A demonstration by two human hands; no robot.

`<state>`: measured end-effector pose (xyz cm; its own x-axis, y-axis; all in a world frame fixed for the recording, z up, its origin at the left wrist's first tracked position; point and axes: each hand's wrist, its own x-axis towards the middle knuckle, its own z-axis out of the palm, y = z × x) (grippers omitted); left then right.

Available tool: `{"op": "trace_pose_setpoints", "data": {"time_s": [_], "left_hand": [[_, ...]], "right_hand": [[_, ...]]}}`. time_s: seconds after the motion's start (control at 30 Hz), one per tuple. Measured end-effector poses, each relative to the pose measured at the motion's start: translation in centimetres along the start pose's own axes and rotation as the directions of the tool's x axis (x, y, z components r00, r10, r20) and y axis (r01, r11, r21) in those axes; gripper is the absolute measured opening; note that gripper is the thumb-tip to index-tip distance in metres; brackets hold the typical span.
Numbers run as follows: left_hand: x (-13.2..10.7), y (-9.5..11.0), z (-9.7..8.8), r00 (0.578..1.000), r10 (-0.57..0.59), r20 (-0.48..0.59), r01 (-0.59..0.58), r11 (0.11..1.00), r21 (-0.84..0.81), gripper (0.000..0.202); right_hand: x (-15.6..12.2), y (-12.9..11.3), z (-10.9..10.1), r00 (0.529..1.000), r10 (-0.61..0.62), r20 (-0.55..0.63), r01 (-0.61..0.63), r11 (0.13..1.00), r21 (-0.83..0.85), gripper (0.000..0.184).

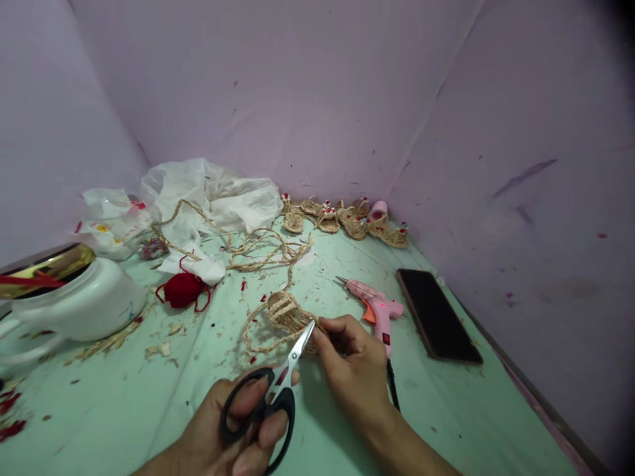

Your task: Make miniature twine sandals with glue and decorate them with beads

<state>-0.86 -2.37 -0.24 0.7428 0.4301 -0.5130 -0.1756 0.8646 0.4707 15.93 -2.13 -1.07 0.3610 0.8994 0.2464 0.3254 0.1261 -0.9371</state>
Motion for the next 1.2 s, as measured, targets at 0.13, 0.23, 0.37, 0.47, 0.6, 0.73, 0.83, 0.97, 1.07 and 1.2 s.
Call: {"op": "trace_pose_setpoints", "data": {"time_s": [0.13,0.23,0.37,0.47,0.6,0.73,0.83,0.97,1.07,1.2], "left_hand": [[-0.5,1.4,1.7,0.939,0.24,-0.247,-0.078,0.847,0.526,0.031],[-1.0,1.8,1.8,0.83,0.527,-0.185,-0.021,0.36,0.933,0.016],[-1.2,1.1,0.7,0.692,0.72,0.051,0.125,-0.189,0.974,0.036],[-0.9,1.0,0.5,0.694,0.72,0.012,0.074,-0.087,0.993,0.031],[-0.6,2.3,1.2,0.908,0.329,-0.258,-0.023,0.655,0.755,0.034],[-0.3,2.5,1.9,0.969,0.116,-0.217,0.02,0.841,0.541,0.044],[0.0,1.7,2.5,0.953,0.195,-0.233,0.046,0.665,0.745,0.03],[-0.2,1.0,3.5,0.836,0.508,-0.206,0.248,-0.016,0.969,0.012],[-0.8,1.4,4.1,0.849,0.495,-0.185,0.332,-0.228,0.915,0.017],[-2.1,2.7,3.9,0.887,0.428,-0.175,0.302,-0.25,0.92,0.02]], "right_hand": [[0.0,0.2,0.1,0.998,0.033,0.049,-0.034,0.999,0.017,0.007],[0.0,0.2,0.2,0.997,0.039,0.071,-0.041,0.999,0.016,0.007],[-0.1,0.3,0.2,0.996,0.037,0.079,-0.04,0.999,0.034,0.008],[-0.2,0.4,0.1,0.995,0.038,0.087,-0.042,0.998,0.048,0.008],[0.0,0.5,0.1,0.993,0.048,0.107,-0.057,0.996,0.075,0.007],[0.3,0.4,0.4,0.99,0.112,0.085,-0.119,0.99,0.081,0.015],[0.6,0.3,0.6,0.981,0.184,0.067,-0.188,0.98,0.067,0.018],[0.9,0.6,0.5,0.969,0.246,0.031,-0.247,0.968,0.041,0.015],[1.2,0.8,0.3,0.965,0.261,0.028,-0.262,0.962,0.08,0.014],[1.5,0.6,0.2,0.959,0.282,0.013,-0.28,0.946,0.164,0.018]]}}
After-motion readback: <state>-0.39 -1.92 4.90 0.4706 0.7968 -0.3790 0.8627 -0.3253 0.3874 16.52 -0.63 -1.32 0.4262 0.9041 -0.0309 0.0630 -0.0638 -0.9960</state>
